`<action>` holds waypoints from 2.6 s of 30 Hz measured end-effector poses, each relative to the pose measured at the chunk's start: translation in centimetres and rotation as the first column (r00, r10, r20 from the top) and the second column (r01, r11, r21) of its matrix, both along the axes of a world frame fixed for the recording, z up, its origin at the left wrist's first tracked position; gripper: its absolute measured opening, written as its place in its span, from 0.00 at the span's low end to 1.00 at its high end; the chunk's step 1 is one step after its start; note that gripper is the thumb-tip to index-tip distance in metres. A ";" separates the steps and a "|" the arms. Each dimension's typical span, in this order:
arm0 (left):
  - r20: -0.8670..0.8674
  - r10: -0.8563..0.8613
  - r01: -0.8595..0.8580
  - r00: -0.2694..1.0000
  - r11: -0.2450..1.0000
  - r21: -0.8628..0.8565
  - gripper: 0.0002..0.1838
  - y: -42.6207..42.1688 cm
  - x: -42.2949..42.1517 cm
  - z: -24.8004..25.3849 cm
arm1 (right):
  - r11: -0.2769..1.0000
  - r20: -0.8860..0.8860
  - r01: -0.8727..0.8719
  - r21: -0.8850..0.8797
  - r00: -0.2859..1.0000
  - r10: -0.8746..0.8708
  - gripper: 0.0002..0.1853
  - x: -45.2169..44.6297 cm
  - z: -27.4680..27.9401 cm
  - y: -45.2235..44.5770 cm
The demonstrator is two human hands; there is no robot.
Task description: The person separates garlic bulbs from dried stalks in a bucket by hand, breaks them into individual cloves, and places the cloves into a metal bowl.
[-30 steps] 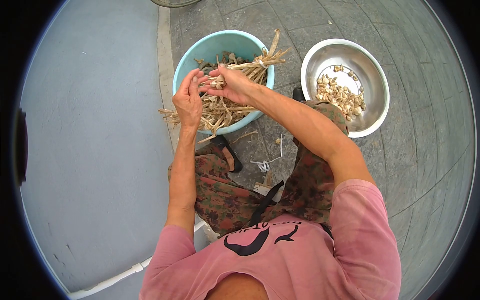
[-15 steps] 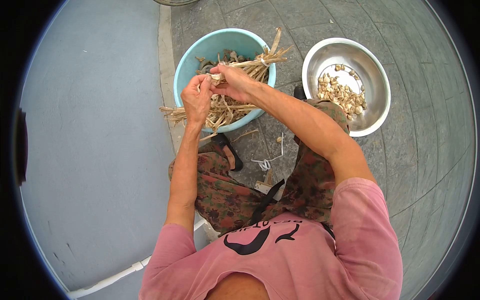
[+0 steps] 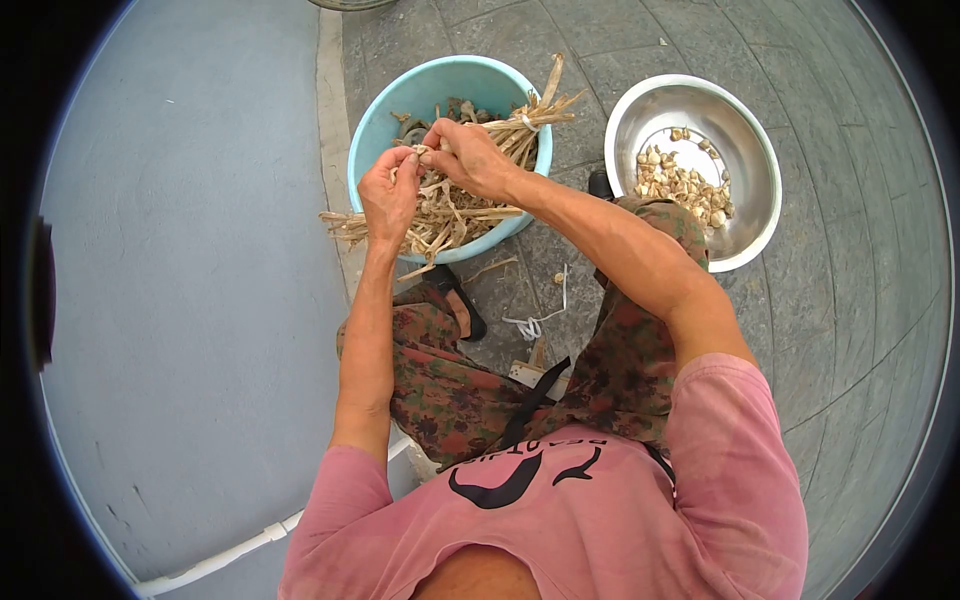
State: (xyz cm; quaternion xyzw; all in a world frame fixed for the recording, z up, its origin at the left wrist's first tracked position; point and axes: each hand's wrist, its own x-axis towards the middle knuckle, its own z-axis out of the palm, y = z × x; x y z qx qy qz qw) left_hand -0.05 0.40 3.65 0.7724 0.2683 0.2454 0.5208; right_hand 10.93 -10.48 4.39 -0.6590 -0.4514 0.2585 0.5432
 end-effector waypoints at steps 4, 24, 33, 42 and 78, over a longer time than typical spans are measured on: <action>0.013 -0.066 0.061 0.998 0.804 -0.591 0.07 0.6 -0.6 0.8 | 0.997 -0.197 -0.044 0.056 0.979 0.054 0.08 -0.2 -1.1 0.3; 0.082 -0.143 0.162 0.986 0.929 -0.334 0.09 -0.2 -0.2 1.0 | 0.998 -0.095 -0.065 0.016 0.993 0.067 0.09 0.9 -2.2 0.0; 0.130 -0.108 0.161 0.986 0.839 -0.519 0.09 0.1 -0.7 0.6 | 0.968 -0.396 -0.228 0.109 0.883 0.253 0.11 1.0 -1.5 -0.7; -0.179 -0.137 0.096 0.974 0.970 -0.223 0.08 0.3 -1.1 -0.5 | 0.973 -0.524 -0.212 0.093 0.820 0.229 0.11 7.5 0.3 -4.9; -0.174 0.157 -0.129 0.972 0.979 0.160 0.17 1.7 -1.7 0.8 | 0.895 -0.474 -0.400 -0.196 0.838 0.271 0.15 7.9 1.1 0.1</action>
